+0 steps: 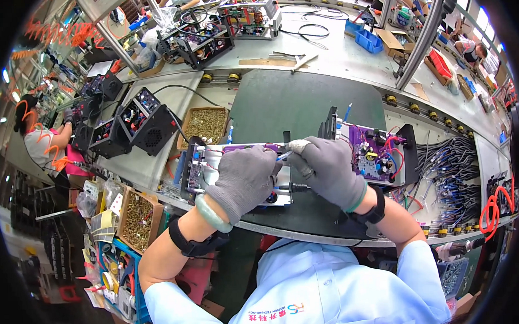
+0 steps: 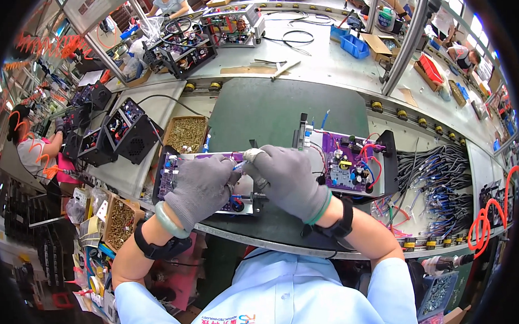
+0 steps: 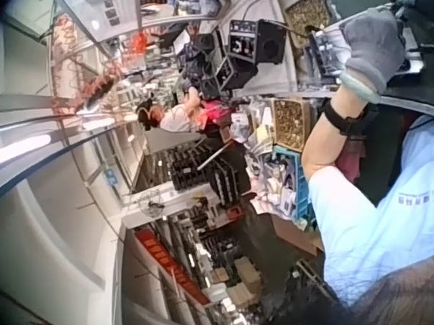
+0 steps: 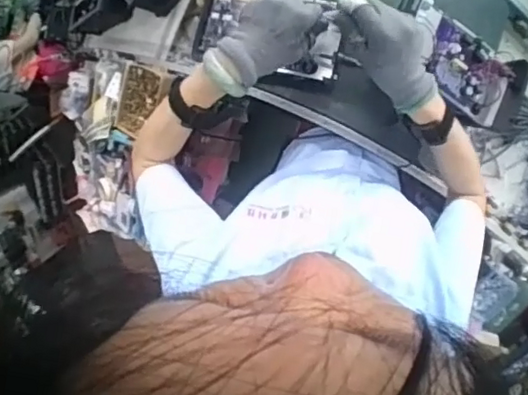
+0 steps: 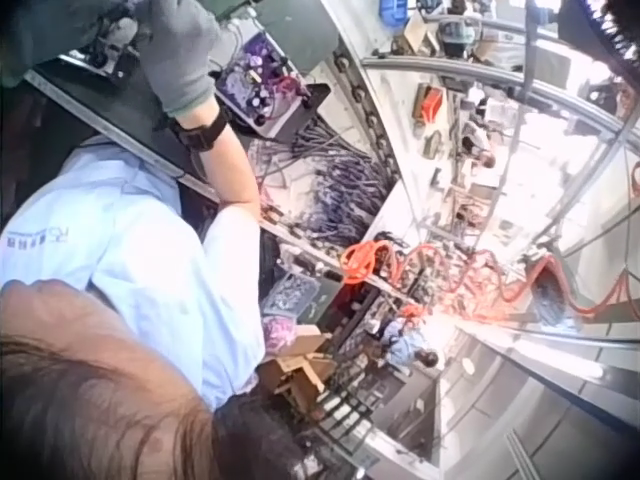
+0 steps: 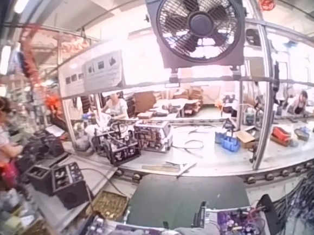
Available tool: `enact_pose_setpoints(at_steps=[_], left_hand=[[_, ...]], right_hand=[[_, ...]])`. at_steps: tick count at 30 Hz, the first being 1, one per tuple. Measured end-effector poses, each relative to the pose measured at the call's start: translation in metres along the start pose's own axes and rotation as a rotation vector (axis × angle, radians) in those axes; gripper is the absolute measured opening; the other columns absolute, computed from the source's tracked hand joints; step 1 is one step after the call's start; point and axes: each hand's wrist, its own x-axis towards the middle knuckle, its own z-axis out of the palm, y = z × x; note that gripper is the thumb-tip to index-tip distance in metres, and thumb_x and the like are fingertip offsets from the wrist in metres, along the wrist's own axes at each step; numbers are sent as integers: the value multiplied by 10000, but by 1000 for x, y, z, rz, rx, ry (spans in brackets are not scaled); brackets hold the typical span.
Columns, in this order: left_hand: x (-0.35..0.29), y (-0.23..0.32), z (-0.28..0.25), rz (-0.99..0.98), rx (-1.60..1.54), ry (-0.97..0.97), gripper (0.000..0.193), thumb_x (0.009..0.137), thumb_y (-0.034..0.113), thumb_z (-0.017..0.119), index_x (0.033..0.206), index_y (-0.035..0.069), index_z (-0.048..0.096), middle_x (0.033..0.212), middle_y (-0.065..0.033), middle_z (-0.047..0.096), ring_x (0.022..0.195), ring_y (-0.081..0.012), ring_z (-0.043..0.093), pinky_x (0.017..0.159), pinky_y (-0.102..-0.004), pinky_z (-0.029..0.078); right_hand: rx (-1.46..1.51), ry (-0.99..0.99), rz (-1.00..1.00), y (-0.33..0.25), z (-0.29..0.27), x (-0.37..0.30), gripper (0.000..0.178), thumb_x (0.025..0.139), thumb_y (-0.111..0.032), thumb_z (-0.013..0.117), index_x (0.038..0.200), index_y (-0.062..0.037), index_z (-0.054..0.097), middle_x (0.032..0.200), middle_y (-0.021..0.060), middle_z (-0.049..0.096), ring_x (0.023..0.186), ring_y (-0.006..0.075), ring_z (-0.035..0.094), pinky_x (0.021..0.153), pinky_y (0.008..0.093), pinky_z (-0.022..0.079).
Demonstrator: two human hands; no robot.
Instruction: Connecting wires and assembling components inside electronic chassis units on a factory production line.
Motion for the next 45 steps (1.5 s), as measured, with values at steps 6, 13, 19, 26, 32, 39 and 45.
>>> enact_pose_setpoints(at_steps=[6,13,19,26,32,39,45], left_hand=[[-5,-1,-10,40,-164,40,123,900,187,649,961,80,661,833,-132,666,779,-331,693,675,-458,536],[-4,-12,6,41,-601,250,182,933,206,667,1029,59,713,939,-128,714,830,-336,698,719,-433,564],[0,-18,34,51,-171,326,118,844,185,717,813,82,669,775,-106,624,745,-298,658,657,-439,523],[-1,-20,41,-30,-260,305,124,845,195,729,868,79,691,813,-98,633,786,-299,658,678,-438,516],[13,-25,43,135,-306,332,97,785,124,739,839,61,689,803,-100,646,783,-312,664,686,-433,514],[17,-18,47,195,-82,322,168,703,142,741,757,92,589,750,-97,571,723,-315,616,615,-452,450],[-2,-27,46,212,-156,660,339,919,162,689,1209,-14,677,1022,-179,690,944,-298,672,853,-398,525]], right_hand=[[-62,85,-203,0,-6,23,194,804,-282,752,869,-112,683,803,49,660,706,260,664,621,398,521],[79,-86,108,3,0,11,135,810,-216,744,819,-93,691,826,61,665,775,293,671,678,425,534],[162,10,232,-14,41,-21,740,839,-273,793,1431,1,444,1416,269,491,1144,424,631,945,454,551],[414,-261,599,-1,43,-30,850,909,-275,737,1520,74,260,1404,290,499,1195,366,636,1000,422,524],[317,-257,549,-7,48,-29,824,928,-337,658,1478,125,255,1417,331,433,1259,461,539,1036,468,483],[276,-258,572,-11,48,-20,738,934,-279,609,1439,151,286,1335,345,479,1101,462,614,901,489,545],[609,-73,157,-7,-23,-50,435,898,-171,663,1289,-18,549,1115,184,614,1019,375,635,928,458,495]])
